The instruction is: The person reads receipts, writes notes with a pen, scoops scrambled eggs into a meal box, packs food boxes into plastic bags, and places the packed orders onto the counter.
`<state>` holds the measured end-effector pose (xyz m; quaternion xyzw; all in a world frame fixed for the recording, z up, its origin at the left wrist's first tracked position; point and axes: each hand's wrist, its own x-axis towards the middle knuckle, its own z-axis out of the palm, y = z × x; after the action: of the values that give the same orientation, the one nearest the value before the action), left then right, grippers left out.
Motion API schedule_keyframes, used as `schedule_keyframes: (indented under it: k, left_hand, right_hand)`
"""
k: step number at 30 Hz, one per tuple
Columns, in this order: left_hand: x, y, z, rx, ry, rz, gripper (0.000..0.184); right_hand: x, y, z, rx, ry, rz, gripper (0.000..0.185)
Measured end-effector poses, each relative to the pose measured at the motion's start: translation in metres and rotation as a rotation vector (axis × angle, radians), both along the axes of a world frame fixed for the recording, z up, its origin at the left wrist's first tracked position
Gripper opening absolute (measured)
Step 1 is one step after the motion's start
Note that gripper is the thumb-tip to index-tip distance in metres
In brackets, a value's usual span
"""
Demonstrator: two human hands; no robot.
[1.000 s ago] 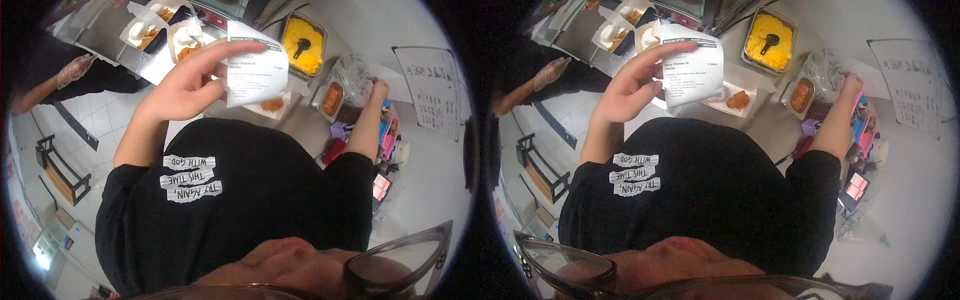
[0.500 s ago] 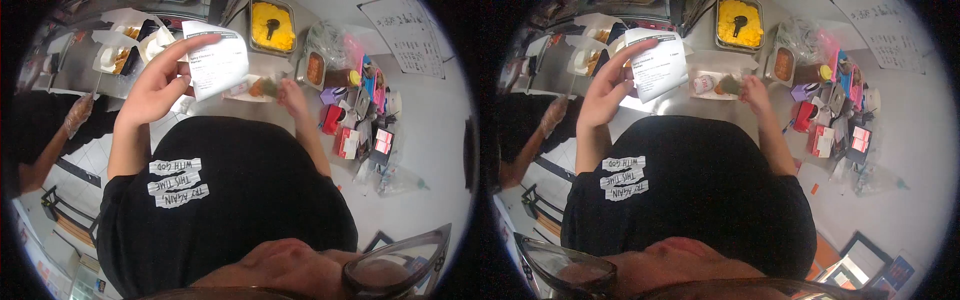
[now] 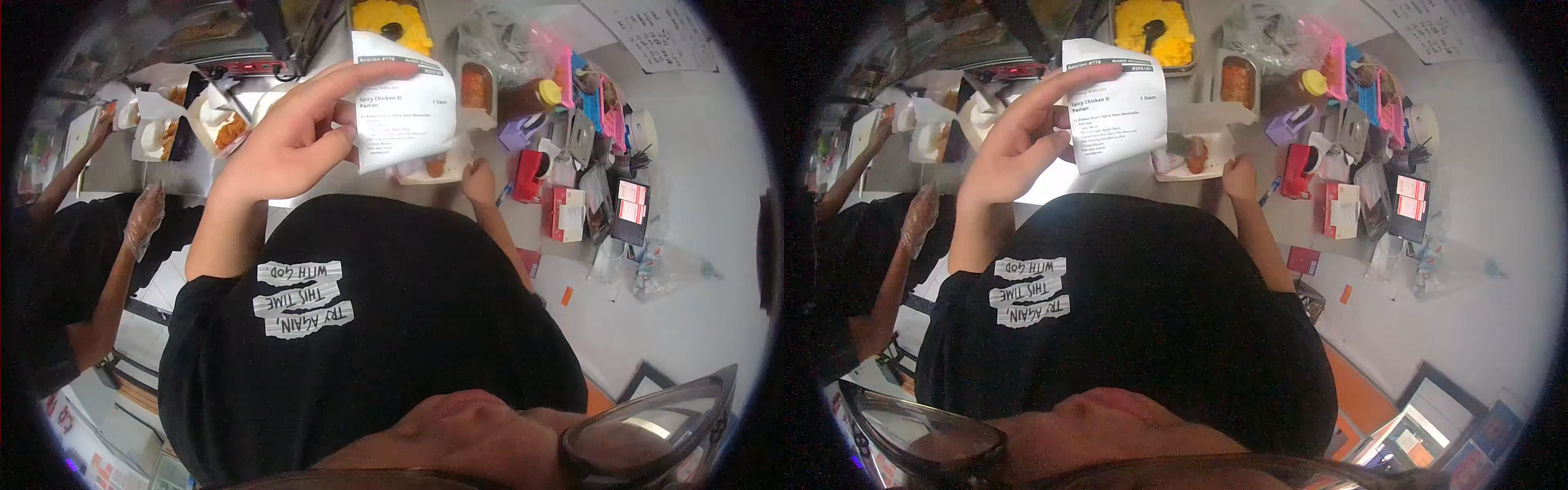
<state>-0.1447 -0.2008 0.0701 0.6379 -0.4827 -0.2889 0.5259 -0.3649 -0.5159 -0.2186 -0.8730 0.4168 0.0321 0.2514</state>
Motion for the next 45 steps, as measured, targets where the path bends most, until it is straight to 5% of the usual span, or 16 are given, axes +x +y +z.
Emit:
schedule_keyframes:
  k: [3,6,9,12,17,22,24,27,29,31,33,36,40,45]
  left_hand:
    - [-0.026,-0.044,-0.003,-0.080,0.010,0.051,0.069]
    - [-0.061,-0.088,0.005,-0.132,0.035,0.078,0.067]
    - [-0.091,-0.125,0.017,-0.016,0.013,0.038,0.077]
    - [-0.118,-0.158,0.022,-0.010,0.053,0.059,0.077]
    - [-0.157,-0.198,0.026,0.002,0.057,0.107,0.077]
    - [-0.171,-0.220,0.033,0.010,0.070,0.102,0.074]
    - [-0.172,-0.227,0.033,-0.014,0.078,0.120,0.071]
    - [-0.180,-0.244,0.032,-0.085,0.192,0.178,0.067]
    - [-0.182,-0.252,0.032,-0.059,0.240,0.229,0.067]
    - [-0.179,-0.260,0.030,-0.027,0.245,0.271,0.067]
    - [-0.177,-0.266,0.025,-0.022,0.217,0.292,0.065]
    - [-0.175,-0.276,0.018,-0.017,0.242,0.384,0.063]
    - [-0.168,-0.266,-0.026,0.081,0.171,0.520,0.061]
    - [-0.161,-0.233,-0.077,0.321,0.338,0.629,0.063]
  right_hand:
    - [-0.021,-0.031,-0.013,-0.217,-0.386,0.004,0.034]
    - [-0.042,-0.064,-0.017,-0.116,-0.163,0.270,0.059]
    - [-0.044,-0.074,-0.015,0.031,-0.026,0.237,0.061]
    - [-0.056,-0.082,-0.032,0.096,-0.196,0.354,0.061]
    - [-0.051,-0.098,0.009,0.303,-0.087,0.409,0.064]
    - [-0.086,-0.141,0.009,0.837,-0.137,0.402,0.064]
    - [-0.106,-0.170,0.078,1.075,-0.056,0.493,0.060]
    - [-0.141,-0.245,0.137,1.397,-0.300,0.530,0.039]
    - [-0.149,-0.321,0.147,1.185,-0.407,0.437,0.040]
    - [-0.142,-0.395,0.143,0.964,-0.784,-0.017,0.026]
    - [-0.136,-0.494,0.115,0.541,-1.037,-0.191,0.018]
    - [-0.116,-0.593,0.095,0.295,-1.039,-0.758,0.019]
    - [-0.077,-0.748,-0.016,-0.149,-0.593,-0.373,0.022]
    - [-0.024,-0.793,-0.046,-0.210,-0.431,-0.329,0.026]
